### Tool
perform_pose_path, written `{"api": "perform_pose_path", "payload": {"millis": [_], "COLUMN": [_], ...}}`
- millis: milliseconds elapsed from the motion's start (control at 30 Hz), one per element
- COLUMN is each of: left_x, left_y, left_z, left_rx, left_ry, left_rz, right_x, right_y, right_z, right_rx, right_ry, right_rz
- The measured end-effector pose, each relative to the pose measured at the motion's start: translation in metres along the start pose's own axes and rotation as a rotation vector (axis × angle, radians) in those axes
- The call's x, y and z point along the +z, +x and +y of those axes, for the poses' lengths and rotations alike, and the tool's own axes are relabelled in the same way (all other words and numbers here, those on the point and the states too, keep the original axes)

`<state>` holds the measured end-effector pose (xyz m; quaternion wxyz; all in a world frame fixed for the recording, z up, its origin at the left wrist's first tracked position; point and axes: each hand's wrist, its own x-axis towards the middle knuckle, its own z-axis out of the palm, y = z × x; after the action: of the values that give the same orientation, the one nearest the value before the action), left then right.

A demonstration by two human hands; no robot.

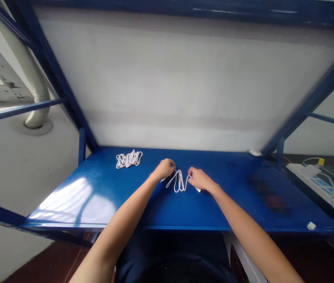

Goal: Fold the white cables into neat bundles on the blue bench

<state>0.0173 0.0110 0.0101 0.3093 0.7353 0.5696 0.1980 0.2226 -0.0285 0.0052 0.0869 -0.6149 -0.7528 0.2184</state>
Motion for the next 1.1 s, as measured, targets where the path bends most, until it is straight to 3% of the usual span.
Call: {"api": "perform_pose_path", "payload": {"millis": [133,267,433,567,700,833,1100], "left_x": [0.0,-0.018,-0.032,-0.02,0.001,0.016,0.017], "left_y": [-0.008,-0.016,-0.023,-0.025,-0.027,-0.029,-0.035], "left_z": [-0.003,-0.016,-0.022,-0.015,-0.005,0.004,0.011], "left_rx": [0.087,0.122,0.029,0.11,0.226,0.259,0.496], "left_ry": [-0.021,0.073,0.205,0.224,0.171,0.183,0.308], "left_rz": [0.06,0.122,-0.081,-0.102,0.005,0.077,-0.022], "right_x": [0.004,-0.003,-0.012,-0.014,-0.007,0.005,0.013], "right_y": [0.0,-0.002,-0.009,-0.014,-0.014,-0.013,-0.013], "right_z": [-0.008,-0.004,0.003,0.004,0.001,-0.004,-0.016], "right_rx": [-0.027,-0.026,-0.051,-0.073,-0.106,-0.076,0.078], "right_ry": [-0.016,0.073,0.13,0.086,-0.029,-0.144,-0.257], "right_rz": [0.063,0.031,-0.037,-0.054,-0.02,0.029,0.093]}}
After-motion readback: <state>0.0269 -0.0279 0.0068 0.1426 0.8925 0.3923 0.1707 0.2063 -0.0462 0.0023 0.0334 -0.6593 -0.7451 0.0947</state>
